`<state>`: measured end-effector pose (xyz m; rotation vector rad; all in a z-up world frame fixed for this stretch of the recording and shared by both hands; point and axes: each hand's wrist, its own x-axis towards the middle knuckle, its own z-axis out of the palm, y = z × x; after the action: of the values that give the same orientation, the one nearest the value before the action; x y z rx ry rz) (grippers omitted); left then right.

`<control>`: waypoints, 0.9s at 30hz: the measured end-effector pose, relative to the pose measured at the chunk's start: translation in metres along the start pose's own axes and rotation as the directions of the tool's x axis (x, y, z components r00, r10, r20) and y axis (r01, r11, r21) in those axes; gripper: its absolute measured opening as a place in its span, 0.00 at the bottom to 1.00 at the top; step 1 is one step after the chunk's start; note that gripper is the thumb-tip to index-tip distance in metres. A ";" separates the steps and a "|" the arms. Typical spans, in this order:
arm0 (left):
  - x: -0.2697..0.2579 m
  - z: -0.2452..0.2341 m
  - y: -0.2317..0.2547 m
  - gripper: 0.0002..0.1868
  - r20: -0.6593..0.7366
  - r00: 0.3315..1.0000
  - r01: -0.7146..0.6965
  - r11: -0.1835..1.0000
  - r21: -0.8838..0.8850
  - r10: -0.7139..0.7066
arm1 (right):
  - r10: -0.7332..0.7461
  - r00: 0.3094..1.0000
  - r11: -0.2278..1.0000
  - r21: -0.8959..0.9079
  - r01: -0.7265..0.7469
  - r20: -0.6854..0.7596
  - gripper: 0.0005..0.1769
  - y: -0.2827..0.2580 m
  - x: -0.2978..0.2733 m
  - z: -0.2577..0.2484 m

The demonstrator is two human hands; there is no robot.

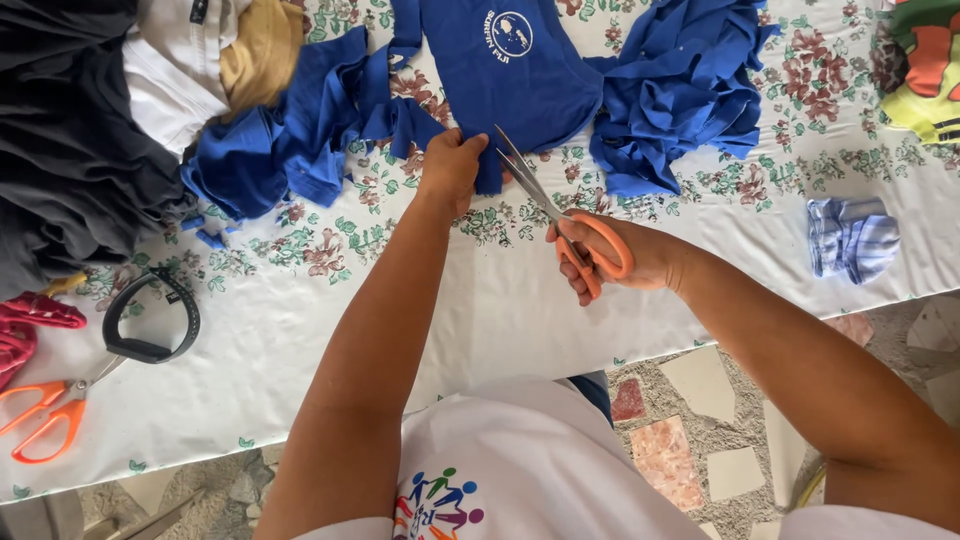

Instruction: Cutting blue fabric into strips using scissors.

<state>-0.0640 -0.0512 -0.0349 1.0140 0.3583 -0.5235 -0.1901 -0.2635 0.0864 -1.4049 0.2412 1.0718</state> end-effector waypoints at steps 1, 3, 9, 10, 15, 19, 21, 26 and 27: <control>0.001 0.000 -0.001 0.12 -0.001 1.000 -0.025 0.999 0.028 0.025 | 0.007 1.000 1.000 -0.021 -0.007 -0.010 0.30 -0.001 0.000 0.001; 0.003 -0.002 -0.005 0.12 -0.005 0.999 -0.051 0.997 0.055 0.052 | 0.014 1.000 0.999 -0.043 -0.015 -0.017 0.31 -0.003 0.003 0.001; -0.016 0.012 -0.003 0.15 -0.106 0.991 -0.061 0.980 0.191 0.082 | 0.017 0.999 1.000 -0.019 -0.018 -0.047 0.31 -0.009 0.018 0.003; -0.016 0.012 -0.006 0.16 -0.101 0.992 -0.066 0.986 0.152 0.082 | 0.018 0.999 1.000 -0.018 -0.018 -0.051 0.31 -0.010 0.021 0.001; -0.012 0.008 -0.015 0.16 -0.067 0.991 -0.113 0.994 0.004 0.113 | 0.061 0.995 0.998 0.026 -0.059 -0.079 0.31 -0.015 0.018 0.005; -0.004 0.004 -0.019 0.13 -0.101 0.988 -0.118 0.992 0.033 0.121 | 0.051 0.997 0.998 0.034 -0.049 -0.049 0.33 -0.014 0.010 0.002; -0.006 0.005 -0.018 0.12 -0.107 0.988 -0.108 0.993 0.040 0.112 | 0.048 0.998 0.998 0.040 -0.047 -0.039 0.33 -0.014 0.005 0.003; -0.016 0.006 -0.006 0.12 -0.078 0.996 -0.037 0.998 -0.055 0.033 | 0.048 0.996 0.999 0.003 -0.048 -0.082 0.34 -0.018 0.002 0.008; -0.019 0.006 -0.004 0.12 -0.079 0.996 -0.039 0.998 -0.054 0.035 | 0.046 0.996 0.999 0.002 -0.046 -0.080 0.34 -0.018 0.005 0.007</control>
<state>-0.0818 -0.0536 -0.0249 0.9871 0.4207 -0.4391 -0.1779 -0.2514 0.0970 -1.4498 0.3336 1.0541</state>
